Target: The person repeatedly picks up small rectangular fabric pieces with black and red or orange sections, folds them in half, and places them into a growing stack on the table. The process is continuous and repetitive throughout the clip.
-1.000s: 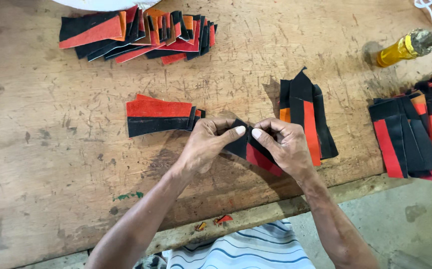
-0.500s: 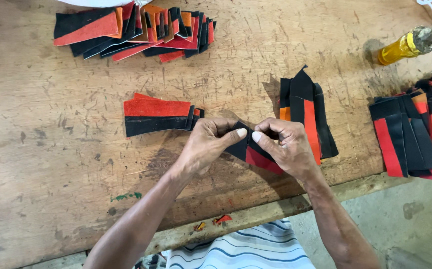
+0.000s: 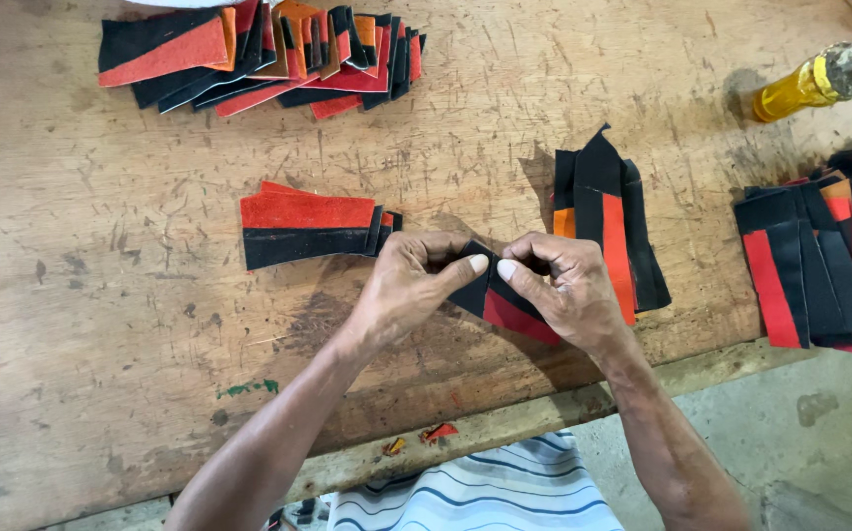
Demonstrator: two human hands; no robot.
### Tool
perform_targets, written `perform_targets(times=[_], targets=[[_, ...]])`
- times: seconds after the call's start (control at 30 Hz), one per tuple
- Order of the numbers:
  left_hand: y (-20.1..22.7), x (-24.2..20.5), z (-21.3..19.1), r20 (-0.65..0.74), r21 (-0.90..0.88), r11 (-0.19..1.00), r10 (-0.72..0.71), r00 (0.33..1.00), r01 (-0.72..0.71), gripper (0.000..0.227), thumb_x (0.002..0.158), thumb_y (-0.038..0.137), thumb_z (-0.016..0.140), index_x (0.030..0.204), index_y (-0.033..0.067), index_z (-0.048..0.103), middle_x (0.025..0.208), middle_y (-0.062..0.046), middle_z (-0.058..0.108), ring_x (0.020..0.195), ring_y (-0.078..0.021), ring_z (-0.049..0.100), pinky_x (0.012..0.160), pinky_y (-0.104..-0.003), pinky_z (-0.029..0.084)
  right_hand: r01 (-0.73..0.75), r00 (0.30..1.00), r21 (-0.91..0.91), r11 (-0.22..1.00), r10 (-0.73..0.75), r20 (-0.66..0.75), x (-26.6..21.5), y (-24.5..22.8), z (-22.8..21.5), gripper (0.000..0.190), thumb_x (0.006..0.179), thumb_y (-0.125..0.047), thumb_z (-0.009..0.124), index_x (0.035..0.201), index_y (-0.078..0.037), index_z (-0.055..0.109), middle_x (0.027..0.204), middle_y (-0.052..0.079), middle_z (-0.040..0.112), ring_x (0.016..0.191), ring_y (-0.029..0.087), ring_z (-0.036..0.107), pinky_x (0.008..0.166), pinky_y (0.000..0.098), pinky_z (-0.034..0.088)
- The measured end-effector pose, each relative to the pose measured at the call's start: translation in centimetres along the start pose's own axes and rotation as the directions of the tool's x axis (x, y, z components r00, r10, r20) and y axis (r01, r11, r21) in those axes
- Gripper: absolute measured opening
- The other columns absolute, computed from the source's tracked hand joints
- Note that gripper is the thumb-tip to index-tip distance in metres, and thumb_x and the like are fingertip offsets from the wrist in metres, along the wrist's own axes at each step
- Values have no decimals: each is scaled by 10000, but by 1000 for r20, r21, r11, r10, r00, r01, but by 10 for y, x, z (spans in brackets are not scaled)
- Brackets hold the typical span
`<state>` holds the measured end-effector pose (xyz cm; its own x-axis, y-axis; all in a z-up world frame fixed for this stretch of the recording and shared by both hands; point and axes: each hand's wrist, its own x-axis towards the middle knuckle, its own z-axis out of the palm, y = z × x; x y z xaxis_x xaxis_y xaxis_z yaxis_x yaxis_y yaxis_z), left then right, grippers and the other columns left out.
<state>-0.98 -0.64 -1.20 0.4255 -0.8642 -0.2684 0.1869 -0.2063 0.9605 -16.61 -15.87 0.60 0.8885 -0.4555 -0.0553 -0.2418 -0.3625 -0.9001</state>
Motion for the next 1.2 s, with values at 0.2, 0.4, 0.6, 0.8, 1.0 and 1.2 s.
perform_targets(times=[0.2, 0.4, 0.6, 0.8, 1.0, 1.2], targets=[[5, -6, 4, -96, 309, 951, 25, 995, 6, 239, 889, 217, 761, 1087, 85, 785, 968, -41, 797, 789, -91, 728, 737, -275, 611, 145, 989, -79, 986, -145, 13, 1, -7, 0, 123, 956, -120, 719, 957, 3, 715, 786, -36, 667, 680, 29, 566, 571, 211, 446], [-1, -3, -3, 81, -94, 993, 74, 994, -66, 232, 947, 131, 711, 1139, 4, 739, 991, -61, 784, 844, -87, 723, 762, -260, 629, -35, 995, 74, 997, 27, 100, 2, -4, -5, 200, 955, -190, 729, 1016, -3, 692, 826, -29, 637, 745, 32, 535, 618, 227, 459], [-1, 1, -1, 136, -249, 966, -33, 990, 66, 219, 959, 76, 691, 1156, -21, 699, 946, -58, 740, 802, -88, 694, 647, -246, 592, -21, 982, 13, 1000, 18, 189, -1, 4, -13, 218, 957, -217, 742, 962, -11, 672, 766, -18, 568, 736, 44, 494, 627, 243, 444], [3, -3, -4, 96, -91, 995, 43, 994, -34, 240, 905, 75, 735, 1135, 10, 713, 998, -26, 763, 877, -86, 724, 784, -246, 635, 17, 984, -6, 1000, -15, 179, -1, 2, -14, 205, 967, -211, 723, 925, -18, 669, 764, -28, 615, 734, 42, 535, 637, 248, 465], [0, -3, -4, 116, -156, 983, 116, 986, -97, 249, 914, 38, 722, 1147, -51, 717, 1021, -72, 763, 908, -83, 694, 828, -252, 609, -3, 987, -3, 1000, 3, 158, -1, 0, -10, 204, 959, -209, 732, 914, -17, 679, 747, -29, 608, 711, 37, 521, 605, 246, 453], [10, -5, -5, 95, -126, 991, 53, 994, -41, 249, 874, 45, 729, 1113, -21, 746, 965, -58, 783, 834, -80, 719, 790, -253, 628, -78, 986, -41, 996, 83, 143, -1, -5, -8, 190, 933, -198, 746, 906, -15, 703, 678, -30, 596, 621, 37, 483, 512, 244, 407]])
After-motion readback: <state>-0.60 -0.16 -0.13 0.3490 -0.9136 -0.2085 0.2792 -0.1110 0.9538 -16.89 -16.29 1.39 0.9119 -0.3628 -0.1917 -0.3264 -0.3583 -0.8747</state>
